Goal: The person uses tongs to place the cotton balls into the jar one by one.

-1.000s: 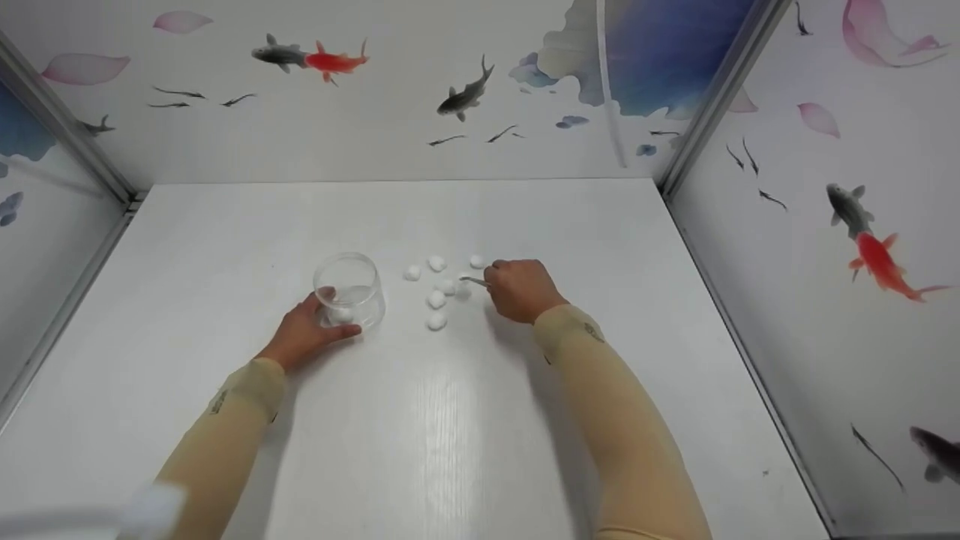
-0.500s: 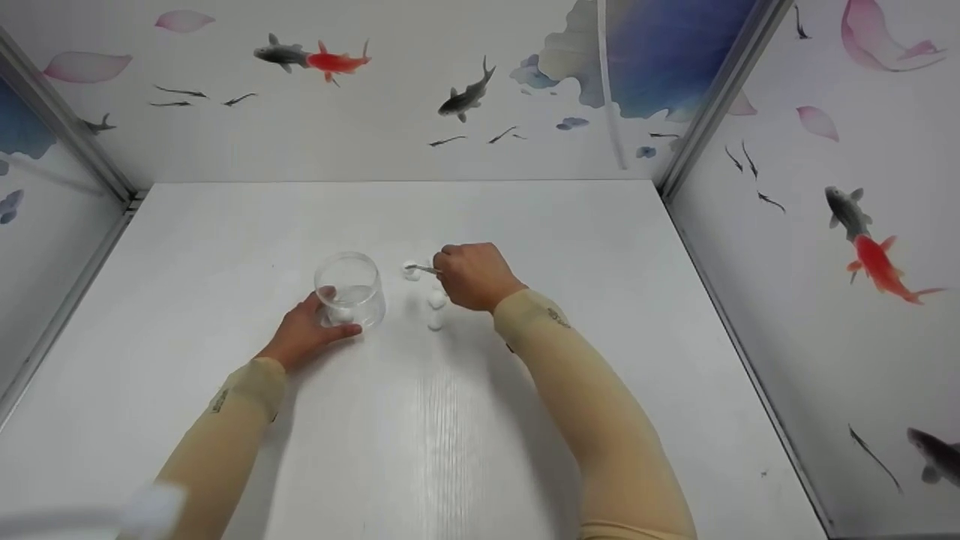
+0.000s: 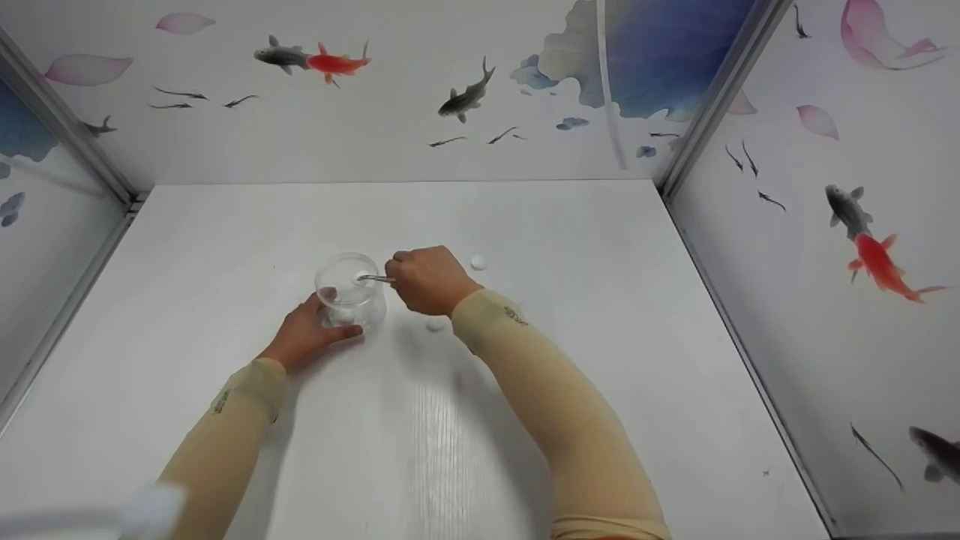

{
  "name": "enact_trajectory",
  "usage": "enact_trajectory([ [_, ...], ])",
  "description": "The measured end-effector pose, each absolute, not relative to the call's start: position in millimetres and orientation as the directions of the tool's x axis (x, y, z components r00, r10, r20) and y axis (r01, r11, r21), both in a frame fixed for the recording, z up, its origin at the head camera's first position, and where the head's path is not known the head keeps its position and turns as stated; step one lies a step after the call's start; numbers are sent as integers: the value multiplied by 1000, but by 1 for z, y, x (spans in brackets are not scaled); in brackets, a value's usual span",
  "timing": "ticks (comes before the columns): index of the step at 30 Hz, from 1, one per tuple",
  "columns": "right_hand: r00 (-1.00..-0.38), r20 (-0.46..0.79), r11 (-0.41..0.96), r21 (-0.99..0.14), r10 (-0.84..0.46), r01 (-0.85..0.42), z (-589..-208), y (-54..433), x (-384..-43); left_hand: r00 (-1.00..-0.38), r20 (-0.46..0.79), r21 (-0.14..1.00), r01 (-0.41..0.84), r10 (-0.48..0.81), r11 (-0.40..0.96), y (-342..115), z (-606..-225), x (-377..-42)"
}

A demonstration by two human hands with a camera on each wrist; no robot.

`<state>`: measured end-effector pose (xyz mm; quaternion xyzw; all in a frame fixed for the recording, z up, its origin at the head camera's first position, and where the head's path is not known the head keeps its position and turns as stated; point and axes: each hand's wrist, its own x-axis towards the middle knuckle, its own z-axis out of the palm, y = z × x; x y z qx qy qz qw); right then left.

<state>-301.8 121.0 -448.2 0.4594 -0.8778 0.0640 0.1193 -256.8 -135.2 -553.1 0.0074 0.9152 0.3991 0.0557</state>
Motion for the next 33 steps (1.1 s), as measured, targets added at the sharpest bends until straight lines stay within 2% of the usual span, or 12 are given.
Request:
enact_trajectory([
  [4,-525,272,544,-6,-806,-839,-452,123,-301,-994,-88,727,-22,62,687,-134,-553,-257],
  [7,-529,277,548,-12,-802,-837,-453,129,-302,-994,-99,728,-38,50,684,-133,-553,-256],
  [24,-662,275,684,-21,-697,-729,-469,220,-308,-991,-125,739,-67,38,671,-135,-549,-256],
  [33,-709,256,730,-19,-657,-684,-485,256,-309,-992,-116,729,-54,45,683,-136,-553,-256],
])
